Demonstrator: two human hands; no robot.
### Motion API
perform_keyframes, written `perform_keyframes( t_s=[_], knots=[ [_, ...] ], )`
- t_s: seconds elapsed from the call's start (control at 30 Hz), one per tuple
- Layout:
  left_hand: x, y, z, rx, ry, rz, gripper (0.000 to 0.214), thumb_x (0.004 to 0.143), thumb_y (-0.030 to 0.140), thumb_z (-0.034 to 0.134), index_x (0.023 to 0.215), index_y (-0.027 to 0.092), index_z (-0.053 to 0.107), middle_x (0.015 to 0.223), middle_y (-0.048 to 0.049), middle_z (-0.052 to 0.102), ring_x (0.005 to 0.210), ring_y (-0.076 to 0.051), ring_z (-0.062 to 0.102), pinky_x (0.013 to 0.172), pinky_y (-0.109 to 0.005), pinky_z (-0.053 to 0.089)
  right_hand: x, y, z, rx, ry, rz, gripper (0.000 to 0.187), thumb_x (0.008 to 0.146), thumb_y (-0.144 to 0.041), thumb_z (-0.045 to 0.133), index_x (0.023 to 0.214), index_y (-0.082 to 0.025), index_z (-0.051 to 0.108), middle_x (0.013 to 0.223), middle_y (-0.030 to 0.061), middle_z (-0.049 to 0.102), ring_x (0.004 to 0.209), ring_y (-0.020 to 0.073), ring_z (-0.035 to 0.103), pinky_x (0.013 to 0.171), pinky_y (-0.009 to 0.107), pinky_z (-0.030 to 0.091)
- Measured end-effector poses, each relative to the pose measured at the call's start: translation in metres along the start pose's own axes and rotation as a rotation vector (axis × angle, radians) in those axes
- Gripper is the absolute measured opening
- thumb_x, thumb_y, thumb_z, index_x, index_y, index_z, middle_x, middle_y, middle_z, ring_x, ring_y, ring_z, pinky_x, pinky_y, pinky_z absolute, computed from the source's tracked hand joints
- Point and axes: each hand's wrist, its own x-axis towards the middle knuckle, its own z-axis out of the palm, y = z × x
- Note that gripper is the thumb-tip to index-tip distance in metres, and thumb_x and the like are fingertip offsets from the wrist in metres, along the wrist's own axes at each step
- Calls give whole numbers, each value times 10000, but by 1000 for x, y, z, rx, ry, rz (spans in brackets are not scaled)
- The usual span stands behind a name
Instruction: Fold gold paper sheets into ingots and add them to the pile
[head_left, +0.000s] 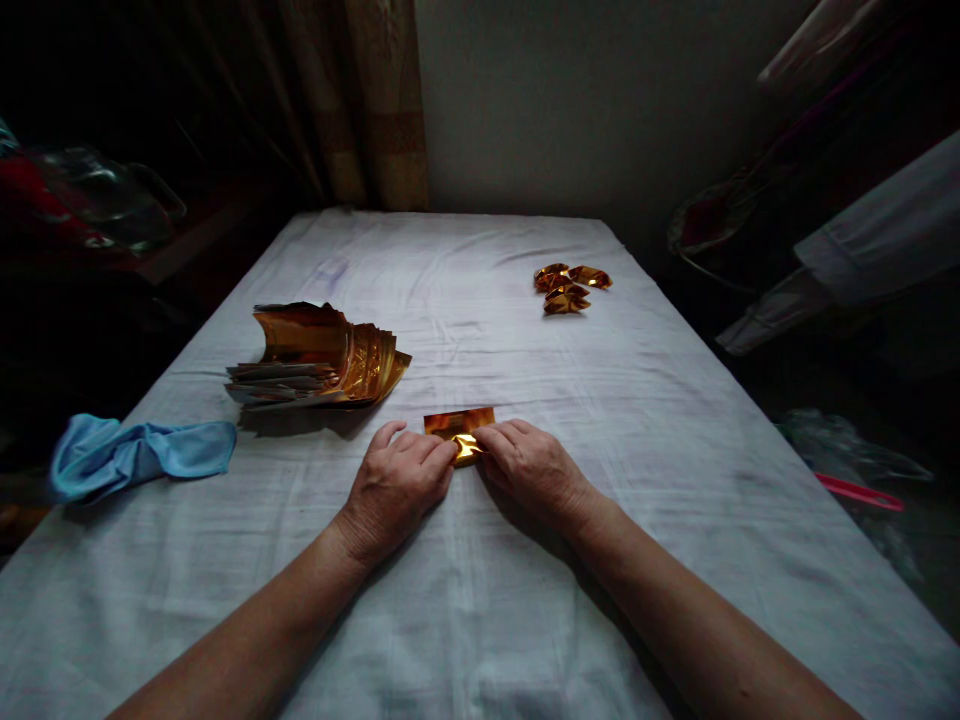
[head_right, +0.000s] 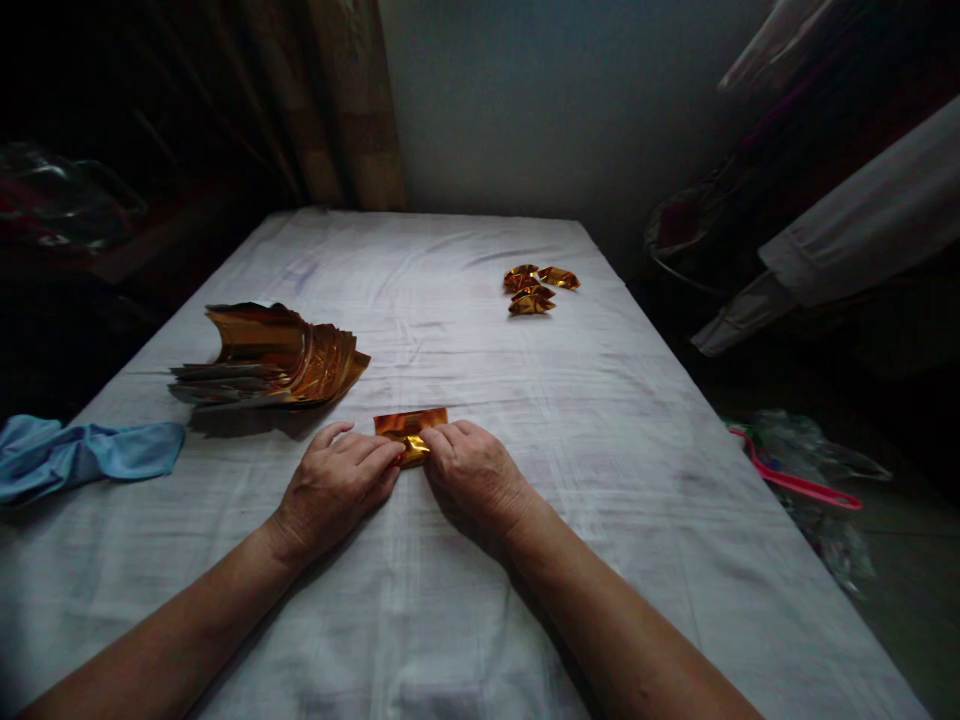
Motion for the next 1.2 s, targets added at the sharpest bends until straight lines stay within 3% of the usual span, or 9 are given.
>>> perform_keyframes(
  t_s=[0.2, 0.37, 0.47, 0.67, 1.2],
  knots=[
    [-2, -6, 1, -15, -15, 21, 185, 989, 203, 510, 913, 214, 678, 883, -22, 744, 775, -192, 648, 932, -410, 403, 0, -7, -4, 56, -31, 53, 178, 901, -300, 647, 1034, -183, 663, 1013, 92, 693, 896, 232, 590, 802, 355, 464],
    [-6, -12, 3, -81, -17, -16, 212, 991, 277, 540, 849, 208, 681, 828, -28, 710, 770, -199, 607, 831, -372, 417, -6, -1, -3, 11, -26, 137, 146, 955, -225, 575, 887, -212, 704, 906, 59, 684, 807, 191, 568, 727, 306, 435],
    [-9, -13, 0, -175, -77, -90, 224, 992, 315, 541, 849, 208, 677, 823, -21, 696, 798, -202, 603, 809, -363, 409, -13, 1, -4, 113, 23, 210, 131, 942, -249, 602, 882, -217, 714, 889, 48, 684, 807, 187, 583, 730, 300, 448],
    [-11, -11, -4, -255, -124, -182, 273, 982, 332, 545, 759, 206, 638, 769, -8, 669, 754, -181, 587, 780, -350, 393, -24, -6, -9, 238, -5, 327, 170, 960, -237, 559, 877, -216, 705, 888, 41, 677, 817, 181, 600, 764, 312, 460],
    [-7, -13, 0, -95, -142, -254, 290, 986, 333, 522, 734, 209, 595, 736, -30, 637, 750, -234, 555, 731, -385, 351, -15, -6, -2, 10, 24, 429, 267, 978, -335, 545, 748, -212, 603, 798, 39, 612, 779, 204, 546, 719, 325, 379]
  ],
)
